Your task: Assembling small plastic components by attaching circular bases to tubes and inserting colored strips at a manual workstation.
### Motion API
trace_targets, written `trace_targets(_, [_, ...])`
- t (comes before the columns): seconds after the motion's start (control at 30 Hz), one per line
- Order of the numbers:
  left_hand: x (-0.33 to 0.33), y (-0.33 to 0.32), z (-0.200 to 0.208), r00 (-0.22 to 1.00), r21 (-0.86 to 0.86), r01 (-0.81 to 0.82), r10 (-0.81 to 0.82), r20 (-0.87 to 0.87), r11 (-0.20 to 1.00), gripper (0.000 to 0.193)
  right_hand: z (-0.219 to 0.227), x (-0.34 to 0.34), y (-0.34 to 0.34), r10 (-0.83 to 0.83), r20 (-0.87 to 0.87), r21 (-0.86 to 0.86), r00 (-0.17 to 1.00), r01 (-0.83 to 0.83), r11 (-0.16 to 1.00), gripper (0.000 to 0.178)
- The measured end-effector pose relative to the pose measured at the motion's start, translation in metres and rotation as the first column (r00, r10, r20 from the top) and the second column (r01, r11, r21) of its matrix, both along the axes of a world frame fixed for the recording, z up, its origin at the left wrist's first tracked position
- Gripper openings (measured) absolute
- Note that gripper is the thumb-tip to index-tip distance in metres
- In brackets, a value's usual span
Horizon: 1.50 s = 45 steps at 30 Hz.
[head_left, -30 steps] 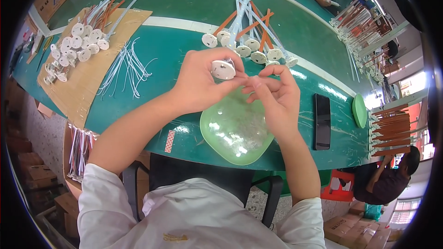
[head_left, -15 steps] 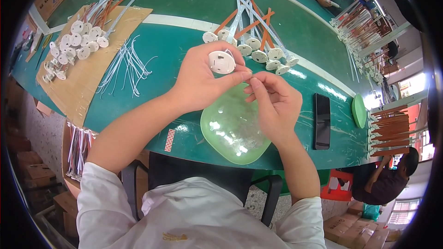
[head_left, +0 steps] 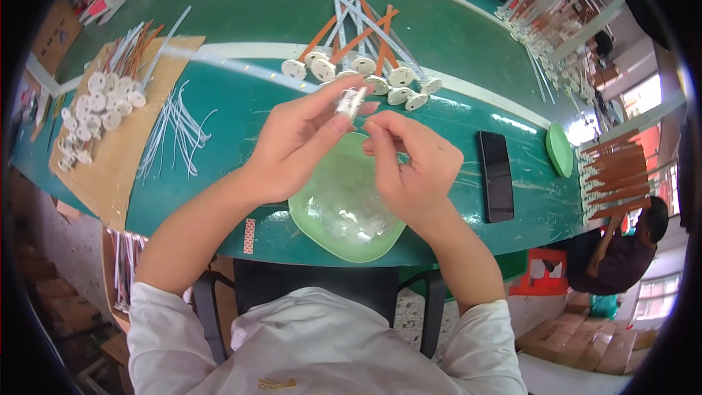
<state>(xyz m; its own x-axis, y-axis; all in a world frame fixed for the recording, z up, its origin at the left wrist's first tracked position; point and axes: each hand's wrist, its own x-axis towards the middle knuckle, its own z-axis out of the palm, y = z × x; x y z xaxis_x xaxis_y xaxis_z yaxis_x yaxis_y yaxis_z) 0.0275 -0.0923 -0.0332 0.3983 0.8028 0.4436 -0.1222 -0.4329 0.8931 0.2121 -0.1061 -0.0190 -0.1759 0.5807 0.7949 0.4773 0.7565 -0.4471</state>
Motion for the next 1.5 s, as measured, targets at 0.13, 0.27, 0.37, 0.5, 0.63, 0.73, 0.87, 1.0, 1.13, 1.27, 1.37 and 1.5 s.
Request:
trace_targets(0.13, [-0.002,0.003,0.003,0.96,-0.141,0.15,-0.11,0.259,0.979,0.047,0.0,-0.002,0.003,0.04,-0.014,0.061,0.999,-0.039,0.997,0.008])
trace_targets(0.27, [-0.002,0.005,0.0,0.965,-0.109,0.153,-0.124,0.233,0.982,0.046,-0.002,-0.001,0.004,0.043,-0.08,0.089,0.996,-0.035,0.995,0.008])
trace_targets(0.37, [-0.002,0.006,-0.002,0.968,-0.137,0.15,-0.118,0.221,0.979,0.047,0.0,0.002,0.004,0.034,-0.092,0.106,0.995,-0.024,0.994,0.006])
trace_targets(0.5, [-0.005,0.005,-0.003,0.976,-0.16,0.108,-0.074,0.207,0.981,0.047,0.0,0.003,0.004,0.061,-0.075,0.081,0.995,-0.055,0.995,0.008])
trace_targets(0.63, [-0.002,0.002,-0.004,0.983,-0.147,0.087,-0.061,0.174,0.985,0.049,0.0,0.003,0.003,0.047,0.001,0.157,0.999,-0.046,0.987,0.013])
trace_targets(0.73, [-0.006,0.0,-0.01,0.998,-0.078,0.038,-0.034,0.051,0.996,0.051,-0.004,0.002,-0.005,0.002,0.076,0.074,0.997,-0.008,0.997,0.016])
trace_targets(0.87, [-0.009,0.0,-0.008,0.999,-0.093,0.026,-0.024,0.029,0.995,0.048,-0.01,-0.002,0.001,0.023,0.079,0.048,0.997,-0.027,0.998,0.015])
trace_targets(1.0, [-0.013,0.007,0.002,0.995,-0.111,0.084,-0.077,0.068,0.99,0.046,-0.01,-0.006,0.004,0.12,-0.173,0.029,0.978,-0.117,0.993,0.01])
trace_targets(1.13, [-0.011,0.008,0.002,0.99,-0.138,0.06,-0.04,0.138,0.989,0.045,-0.009,-0.003,0.007,0.14,-0.193,-0.007,0.971,-0.144,0.99,0.007])
trace_targets(1.27, [-0.012,0.005,0.007,0.999,-0.101,0.016,-0.012,0.04,0.995,0.047,-0.004,-0.001,0.006,0.153,-0.149,0.029,0.977,-0.15,0.988,0.009])
trace_targets(1.37, [-0.016,0.002,0.006,0.995,-0.058,-0.026,0.021,-0.095,0.998,0.052,0.001,0.001,-0.001,0.066,0.033,0.034,0.997,-0.067,0.997,0.014])
trace_targets(1.5, [-0.012,0.005,0.001,0.991,-0.011,-0.029,0.027,-0.129,1.0,0.045,-0.02,-0.009,0.004,0.08,-0.071,0.098,0.994,-0.073,0.993,0.013])
